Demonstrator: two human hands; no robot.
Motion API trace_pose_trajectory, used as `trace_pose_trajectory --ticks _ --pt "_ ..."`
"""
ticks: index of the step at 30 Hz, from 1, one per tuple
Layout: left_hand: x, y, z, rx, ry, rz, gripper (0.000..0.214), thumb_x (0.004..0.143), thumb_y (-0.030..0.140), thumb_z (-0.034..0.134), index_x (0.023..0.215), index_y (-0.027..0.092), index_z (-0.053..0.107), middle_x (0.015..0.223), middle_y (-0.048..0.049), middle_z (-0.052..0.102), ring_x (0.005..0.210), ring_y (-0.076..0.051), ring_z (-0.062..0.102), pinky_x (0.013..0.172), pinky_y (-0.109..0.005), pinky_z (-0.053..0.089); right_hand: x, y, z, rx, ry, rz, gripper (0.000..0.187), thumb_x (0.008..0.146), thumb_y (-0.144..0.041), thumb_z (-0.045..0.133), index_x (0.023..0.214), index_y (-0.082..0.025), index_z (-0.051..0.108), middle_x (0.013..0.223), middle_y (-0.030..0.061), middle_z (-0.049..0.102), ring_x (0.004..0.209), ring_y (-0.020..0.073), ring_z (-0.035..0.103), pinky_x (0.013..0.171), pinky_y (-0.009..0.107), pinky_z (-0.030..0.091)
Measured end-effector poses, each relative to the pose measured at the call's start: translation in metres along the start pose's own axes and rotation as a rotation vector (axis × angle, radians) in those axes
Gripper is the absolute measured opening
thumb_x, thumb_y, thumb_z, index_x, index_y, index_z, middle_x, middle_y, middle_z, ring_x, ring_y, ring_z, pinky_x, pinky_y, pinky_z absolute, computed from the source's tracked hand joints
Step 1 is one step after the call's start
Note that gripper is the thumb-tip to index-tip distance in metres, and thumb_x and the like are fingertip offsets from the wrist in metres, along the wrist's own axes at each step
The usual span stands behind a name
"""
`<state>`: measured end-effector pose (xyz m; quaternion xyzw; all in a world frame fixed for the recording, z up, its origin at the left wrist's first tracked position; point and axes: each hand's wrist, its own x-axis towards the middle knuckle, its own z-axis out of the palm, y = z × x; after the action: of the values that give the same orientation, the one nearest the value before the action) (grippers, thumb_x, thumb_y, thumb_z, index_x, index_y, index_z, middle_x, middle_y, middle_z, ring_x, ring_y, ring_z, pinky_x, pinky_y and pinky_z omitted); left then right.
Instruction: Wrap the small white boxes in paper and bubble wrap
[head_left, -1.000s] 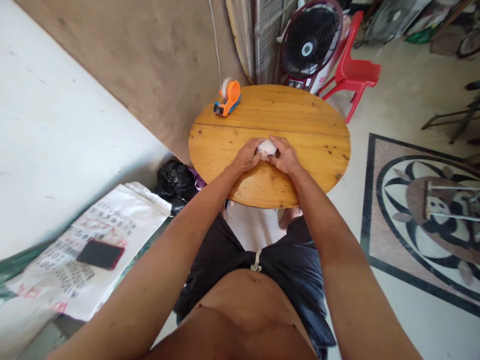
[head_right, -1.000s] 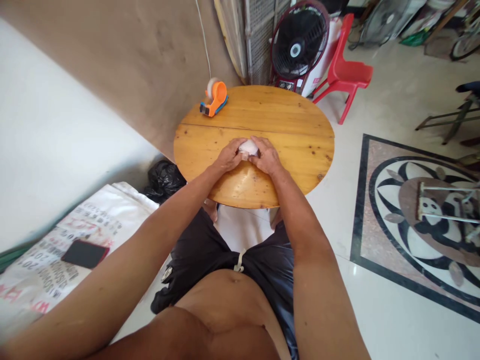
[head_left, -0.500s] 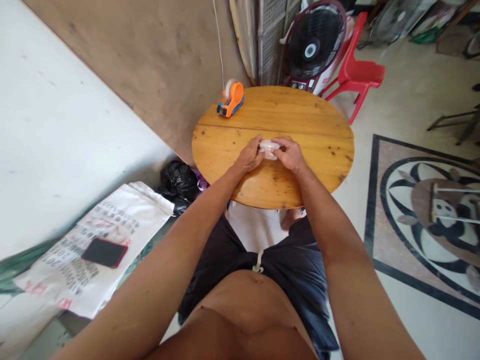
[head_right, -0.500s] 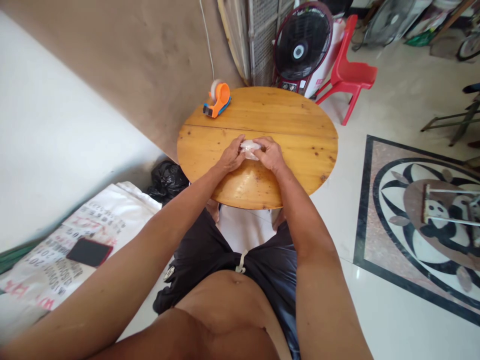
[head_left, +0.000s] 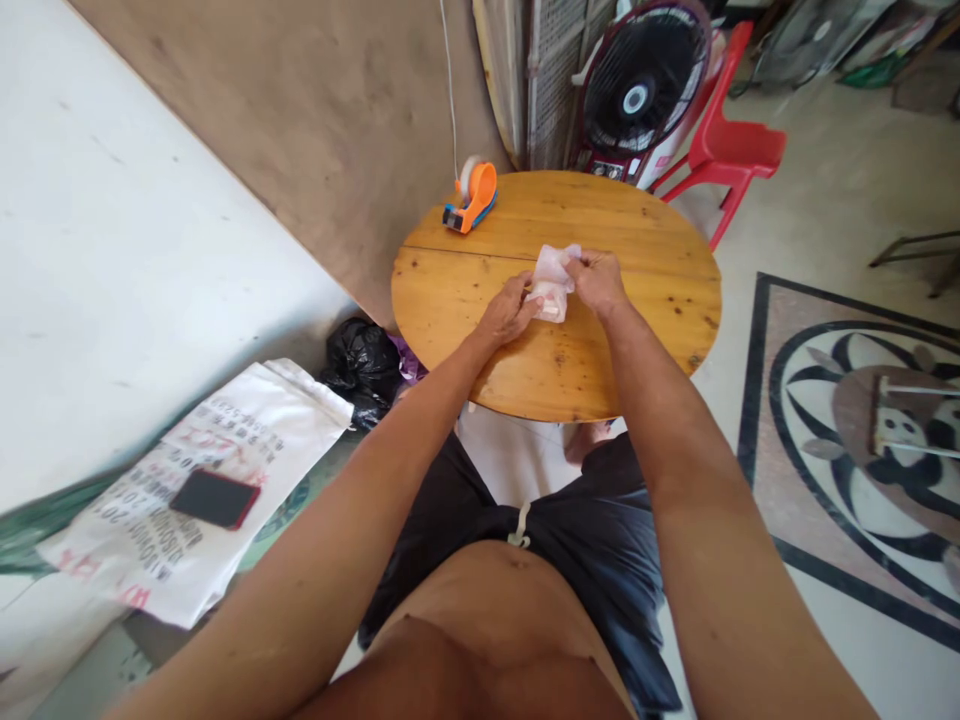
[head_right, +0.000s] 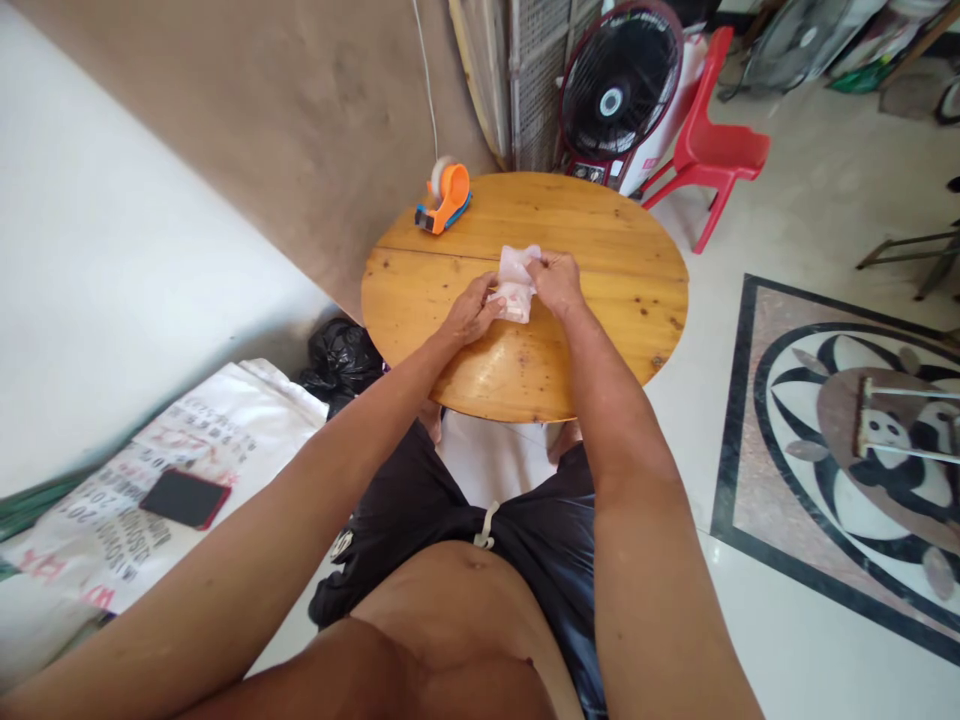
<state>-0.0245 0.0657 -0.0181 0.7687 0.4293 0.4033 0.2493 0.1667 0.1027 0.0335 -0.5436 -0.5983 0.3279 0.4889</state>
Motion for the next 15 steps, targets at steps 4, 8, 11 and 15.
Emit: trace_pose_trajectory --ticks 4,8,11,15 --pt "-0.001 -0.001 -0.002 0.005 0.045 -0.022 0.054 0.099 0.055 0.049 0.135 0.016 0.054 0.131 -0.0173 0.065 0.117 -0.028 0.065 0.105 -0.044 0.051 0.020 0.013 0.003 -0.155 0.076 0.037 0.034 0.086 -0.042 0.065 0.061 -0.020 0.056 0.059 -0.0051 0.041 0.059 0.0100 0.039 0.056 0.025 0.034" --pt "-0.002 0.002 -0.005 -0.046 0.072 -0.071 0.046 0.098 0.049 0.051 0.128 0.016 0.061 0.124 -0.0146 0.070 0.113 -0.025 0.067 0.102 -0.040 0.052 0.033 0.028 0.006 -0.292 0.106 0.036 0.032 0.086 -0.037 0.062 0.060 -0.019 0.055 0.058 -0.0050 0.037 0.057 0.0098 0.037 0.056 0.025 0.034" --pt "-0.002 0.003 -0.006 -0.083 0.099 -0.086 0.039 0.097 0.041 0.052 0.124 0.015 0.064 0.119 -0.0126 0.073 0.107 -0.022 0.069 0.097 -0.036 0.054 0.039 0.037 0.009 -0.378 0.109 0.021 0.030 0.087 -0.036 0.059 0.063 -0.018 0.061 0.058 -0.0034 0.042 0.060 0.0116 0.043 0.058 0.026 0.037" --pt "-0.003 0.000 -0.005 -0.057 0.160 -0.148 0.040 0.093 0.031 0.055 0.128 0.015 0.063 0.093 -0.0059 0.073 0.081 -0.017 0.068 0.082 -0.031 0.055 0.043 0.036 0.012 -0.542 0.077 0.011 0.024 0.086 -0.033 0.061 0.074 -0.015 0.071 0.064 0.0004 0.055 0.066 0.0143 0.051 0.065 0.028 0.043"
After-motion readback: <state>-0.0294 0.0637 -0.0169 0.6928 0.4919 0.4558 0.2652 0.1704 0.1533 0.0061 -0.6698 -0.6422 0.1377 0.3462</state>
